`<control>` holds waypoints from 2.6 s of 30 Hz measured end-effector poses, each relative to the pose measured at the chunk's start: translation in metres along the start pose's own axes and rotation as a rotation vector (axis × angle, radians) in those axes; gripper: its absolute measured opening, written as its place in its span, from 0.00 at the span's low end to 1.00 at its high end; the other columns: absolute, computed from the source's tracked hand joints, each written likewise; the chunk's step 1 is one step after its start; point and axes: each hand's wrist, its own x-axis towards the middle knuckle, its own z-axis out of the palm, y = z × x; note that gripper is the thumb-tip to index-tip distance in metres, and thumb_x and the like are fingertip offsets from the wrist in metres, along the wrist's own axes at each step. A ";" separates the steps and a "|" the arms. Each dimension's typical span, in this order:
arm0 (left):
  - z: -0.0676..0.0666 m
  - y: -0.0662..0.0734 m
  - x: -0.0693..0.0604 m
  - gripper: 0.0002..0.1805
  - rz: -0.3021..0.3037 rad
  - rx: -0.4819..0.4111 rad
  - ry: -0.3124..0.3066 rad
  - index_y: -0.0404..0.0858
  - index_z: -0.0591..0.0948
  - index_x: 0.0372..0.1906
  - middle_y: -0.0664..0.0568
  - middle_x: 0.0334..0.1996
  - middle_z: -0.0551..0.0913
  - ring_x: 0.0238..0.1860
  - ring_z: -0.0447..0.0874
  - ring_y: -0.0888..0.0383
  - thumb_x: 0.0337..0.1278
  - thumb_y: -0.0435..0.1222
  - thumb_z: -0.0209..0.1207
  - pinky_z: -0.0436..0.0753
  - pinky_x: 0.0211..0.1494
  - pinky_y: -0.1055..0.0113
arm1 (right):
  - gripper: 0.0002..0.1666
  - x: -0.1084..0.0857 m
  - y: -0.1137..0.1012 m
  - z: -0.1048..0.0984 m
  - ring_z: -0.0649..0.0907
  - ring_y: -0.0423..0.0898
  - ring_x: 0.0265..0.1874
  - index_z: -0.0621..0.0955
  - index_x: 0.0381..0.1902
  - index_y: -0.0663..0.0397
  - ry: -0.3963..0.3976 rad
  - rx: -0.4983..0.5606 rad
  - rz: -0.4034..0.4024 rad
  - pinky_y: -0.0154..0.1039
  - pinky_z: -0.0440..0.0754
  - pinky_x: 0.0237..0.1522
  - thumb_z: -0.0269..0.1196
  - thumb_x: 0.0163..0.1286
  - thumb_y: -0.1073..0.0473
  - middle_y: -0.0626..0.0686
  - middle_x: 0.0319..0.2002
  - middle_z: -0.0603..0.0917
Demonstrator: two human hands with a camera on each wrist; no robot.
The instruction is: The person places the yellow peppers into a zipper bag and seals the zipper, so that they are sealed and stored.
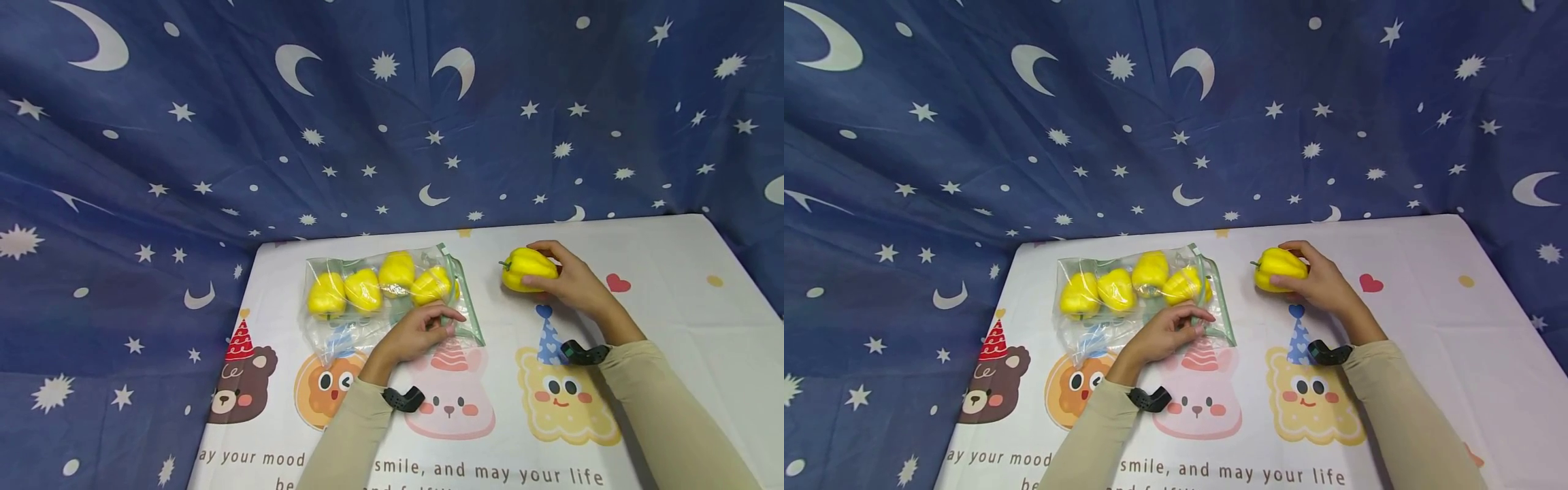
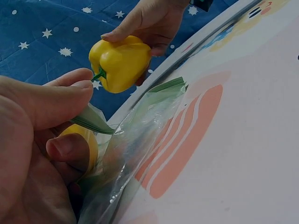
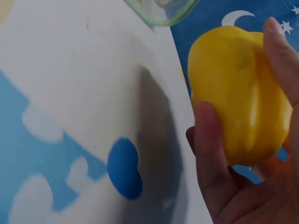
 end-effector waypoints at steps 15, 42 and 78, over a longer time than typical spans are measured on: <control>-0.001 0.000 0.000 0.12 0.002 0.011 0.004 0.45 0.86 0.55 0.52 0.35 0.75 0.30 0.70 0.60 0.70 0.36 0.62 0.70 0.36 0.73 | 0.50 0.003 -0.005 0.023 0.74 0.59 0.64 0.62 0.78 0.41 -0.142 0.100 -0.072 0.63 0.70 0.69 0.74 0.63 0.47 0.56 0.73 0.68; -0.001 0.000 0.000 0.12 0.022 -0.006 -0.006 0.46 0.85 0.55 0.52 0.40 0.79 0.32 0.71 0.60 0.70 0.37 0.61 0.72 0.38 0.72 | 0.46 0.007 -0.017 0.067 0.81 0.61 0.58 0.70 0.68 0.48 -0.019 -0.078 -0.177 0.60 0.77 0.60 0.78 0.57 0.43 0.58 0.63 0.79; -0.006 0.027 0.001 0.13 -0.021 -0.001 0.088 0.45 0.84 0.57 0.52 0.44 0.84 0.31 0.74 0.59 0.74 0.39 0.58 0.74 0.37 0.71 | 0.35 -0.006 -0.010 0.055 0.78 0.57 0.65 0.76 0.64 0.48 -0.133 0.108 -0.135 0.56 0.73 0.69 0.74 0.63 0.46 0.55 0.66 0.77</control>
